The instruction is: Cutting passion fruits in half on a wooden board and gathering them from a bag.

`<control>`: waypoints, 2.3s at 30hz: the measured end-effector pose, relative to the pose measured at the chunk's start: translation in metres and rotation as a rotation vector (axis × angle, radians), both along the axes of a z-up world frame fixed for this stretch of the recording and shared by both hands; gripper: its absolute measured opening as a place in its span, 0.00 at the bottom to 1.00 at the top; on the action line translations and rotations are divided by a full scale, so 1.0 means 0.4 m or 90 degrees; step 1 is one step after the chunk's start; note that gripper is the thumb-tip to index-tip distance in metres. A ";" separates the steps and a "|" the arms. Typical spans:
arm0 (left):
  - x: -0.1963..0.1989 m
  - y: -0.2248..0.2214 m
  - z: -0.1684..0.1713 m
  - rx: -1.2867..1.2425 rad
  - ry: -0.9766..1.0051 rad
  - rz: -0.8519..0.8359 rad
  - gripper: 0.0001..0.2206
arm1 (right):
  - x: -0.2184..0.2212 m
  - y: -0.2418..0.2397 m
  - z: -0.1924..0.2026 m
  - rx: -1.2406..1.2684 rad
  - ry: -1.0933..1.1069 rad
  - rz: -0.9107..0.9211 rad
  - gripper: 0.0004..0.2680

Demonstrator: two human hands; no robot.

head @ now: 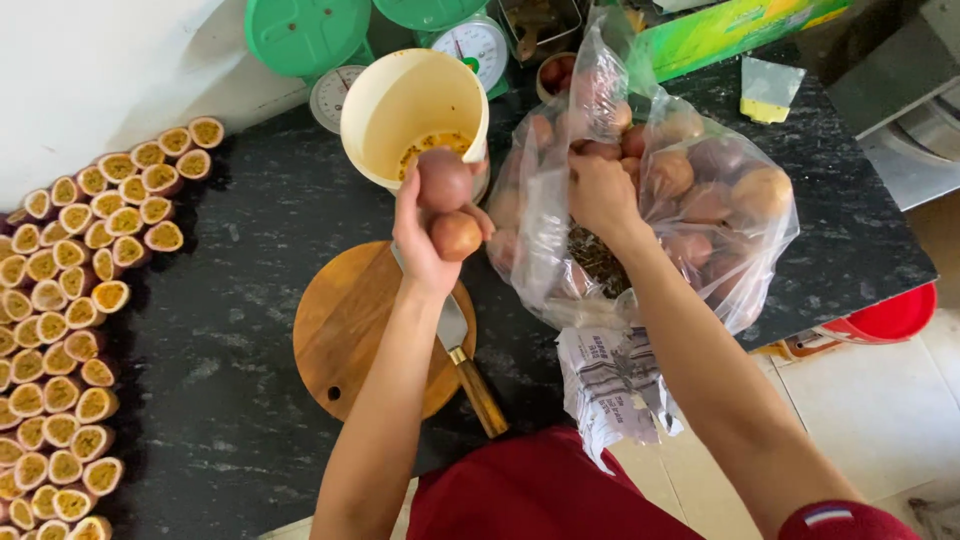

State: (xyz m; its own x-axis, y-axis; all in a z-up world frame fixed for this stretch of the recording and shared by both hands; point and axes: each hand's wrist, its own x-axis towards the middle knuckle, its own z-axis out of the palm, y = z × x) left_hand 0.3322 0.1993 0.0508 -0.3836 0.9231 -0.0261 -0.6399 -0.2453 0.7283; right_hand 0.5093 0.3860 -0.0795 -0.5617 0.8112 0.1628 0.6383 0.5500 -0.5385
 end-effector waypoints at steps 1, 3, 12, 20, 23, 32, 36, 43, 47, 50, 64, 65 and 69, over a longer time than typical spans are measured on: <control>-0.008 -0.010 0.010 0.008 0.012 0.020 0.26 | -0.027 0.026 -0.041 0.075 0.005 0.007 0.07; -0.029 -0.045 -0.014 -0.013 -0.002 0.031 0.24 | -0.077 0.009 0.055 0.067 0.028 -0.001 0.09; -0.186 -0.188 -0.080 -0.192 0.054 0.146 0.22 | -0.183 0.001 0.059 0.028 -0.053 0.005 0.18; -0.353 -0.149 -0.127 -0.472 0.308 0.321 0.25 | -0.165 0.069 -0.048 0.034 -0.181 0.148 0.13; -0.409 -0.125 -0.136 -0.749 0.684 0.306 0.29 | -0.094 0.007 0.102 -0.063 -0.137 0.062 0.18; -0.425 -0.094 -0.189 -0.643 1.035 0.116 0.36 | 0.153 -0.045 0.194 -0.048 -0.084 0.087 0.18; -0.367 -0.118 -0.165 -0.500 1.214 0.201 0.36 | 0.211 -0.099 0.265 -0.024 0.053 0.078 0.19; 0.011 -0.118 0.015 -0.320 0.856 0.111 0.19 | 0.205 -0.180 0.353 -0.227 0.289 -0.148 0.11; 0.171 0.039 -0.012 -0.304 0.672 -0.021 0.26 | 0.198 -0.216 0.386 -0.133 0.349 -0.111 0.11; 0.250 0.141 -0.002 0.021 0.540 0.082 0.34 | 0.196 -0.230 0.396 -0.148 0.498 0.061 0.10; 0.292 0.139 -0.124 -0.124 0.466 0.154 0.24 | 0.149 -0.210 0.301 -0.093 0.437 -0.164 0.10; 0.304 0.132 -0.124 -0.123 0.468 0.155 0.24 | 0.149 -0.188 0.282 -0.093 0.439 -0.163 0.10; 0.281 0.121 -0.150 -0.016 0.461 0.092 0.24 | 0.155 -0.118 0.251 -0.390 0.653 -0.117 0.12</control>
